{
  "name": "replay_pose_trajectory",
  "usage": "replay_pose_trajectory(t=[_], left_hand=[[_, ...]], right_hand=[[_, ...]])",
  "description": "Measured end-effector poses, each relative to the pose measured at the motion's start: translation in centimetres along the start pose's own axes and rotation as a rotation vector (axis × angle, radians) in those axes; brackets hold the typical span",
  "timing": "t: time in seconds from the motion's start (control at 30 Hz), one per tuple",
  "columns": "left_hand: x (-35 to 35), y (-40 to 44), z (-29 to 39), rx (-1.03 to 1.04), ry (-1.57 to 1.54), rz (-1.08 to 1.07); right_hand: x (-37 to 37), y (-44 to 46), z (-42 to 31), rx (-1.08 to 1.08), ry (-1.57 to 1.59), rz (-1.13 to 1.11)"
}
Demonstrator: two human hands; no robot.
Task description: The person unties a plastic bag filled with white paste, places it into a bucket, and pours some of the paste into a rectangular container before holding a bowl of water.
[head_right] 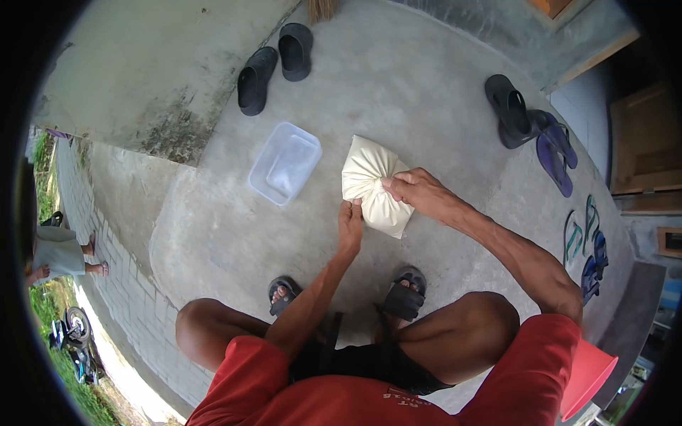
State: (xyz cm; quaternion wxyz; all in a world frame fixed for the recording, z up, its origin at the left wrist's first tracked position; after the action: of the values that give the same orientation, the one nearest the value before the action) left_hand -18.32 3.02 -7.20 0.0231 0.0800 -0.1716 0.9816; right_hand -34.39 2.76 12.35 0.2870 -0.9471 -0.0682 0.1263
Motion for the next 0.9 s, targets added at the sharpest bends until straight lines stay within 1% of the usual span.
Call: replay_pose_trajectory(t=[0.03,0.07,0.1,0.13,0.17,0.2,0.23,0.3,0.33,0.4,0.43,0.47,0.5,0.53,0.57,0.6,0.67,0.7,0.77,0.9], left_hand=[[-0.1,0.3,1.1,0.080,0.108,-0.005],[-0.3,0.6,1.6,0.082,0.106,-0.004],[0.0,0.6,4.4,0.188,0.162,-0.023],[0.2,0.6,6.9,0.290,0.219,-0.042],[0.0,1.2,8.3,0.283,0.216,-0.044],[0.3,2.2,9.1,0.228,0.260,-0.129],[0.9,3.0,9.6,0.175,0.306,-0.215],[1.9,4.6,11.3,0.159,0.297,-0.257],[2.3,4.9,11.8,0.147,0.290,-0.291],[3.0,5.5,12.4,0.178,0.352,-0.336],[3.4,5.6,12.0,0.192,0.418,-0.377],[3.6,5.3,11.3,0.192,0.423,-0.384],[4.4,4.3,12.5,0.318,0.337,-0.387],[4.6,3.3,13.6,0.440,0.248,-0.385],[4.4,3.1,12.9,0.362,0.319,-0.431],[4.0,2.3,12.7,0.346,0.322,-0.429],[4.3,-0.4,15.6,0.728,0.440,-0.388],[4.6,-1.6,16.1,0.731,0.440,-0.397],[5.3,-4.4,17.2,0.867,0.631,-0.306],[6.2,-3.4,15.8,0.803,0.650,-0.268]], right_hand=[[0.5,-0.8,-0.7,-0.002,-0.003,0.000],[0.6,-1.9,-1.7,-0.004,0.068,0.021],[0.7,-2.8,-2.6,-0.006,0.140,0.041],[0.9,-3.4,-3.0,-0.005,0.139,0.040],[0.8,-4.0,-3.0,0.002,0.216,0.057],[0.8,-4.6,-2.9,0.012,0.297,0.078],[0.8,-4.8,-3.0,0.018,0.302,0.085],[0.3,-4.6,-4.6,-0.094,0.435,0.104],[0.2,-4.5,-4.4,-0.098,0.436,0.108],[-0.2,-3.6,-2.8,-0.078,0.482,0.148],[-0.1,-2.9,-1.3,-0.084,0.483,0.152],[0.6,-2.1,1.3,-0.030,0.465,0.138],[1.3,-1.9,2.1,0.021,0.444,0.121],[1.3,-1.9,2.5,0.021,0.446,0.120],[1.1,-1.9,2.8,-0.007,0.499,0.134],[1.2,-2.2,3.0,-0.023,0.557,0.147],[0.5,-2.4,3.3,-0.047,0.573,0.163],[0.5,-2.2,3.6,-0.059,0.542,0.152],[0.6,-1.4,5.0,-0.052,0.501,0.124],[1.1,-1.1,5.1,-0.076,0.511,0.144]])
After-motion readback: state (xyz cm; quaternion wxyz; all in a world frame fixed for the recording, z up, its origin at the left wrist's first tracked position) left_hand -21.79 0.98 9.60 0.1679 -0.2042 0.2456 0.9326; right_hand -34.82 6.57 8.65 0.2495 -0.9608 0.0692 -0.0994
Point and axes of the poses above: each hand's wrist, its own y-axis towards the middle knuckle, its own x-axis out of the palm, z = x × y, the point moved 9 cm from there along y, towards the middle knuckle, and after that the axes turned 3 degrees about z, right-handed, at the moved point
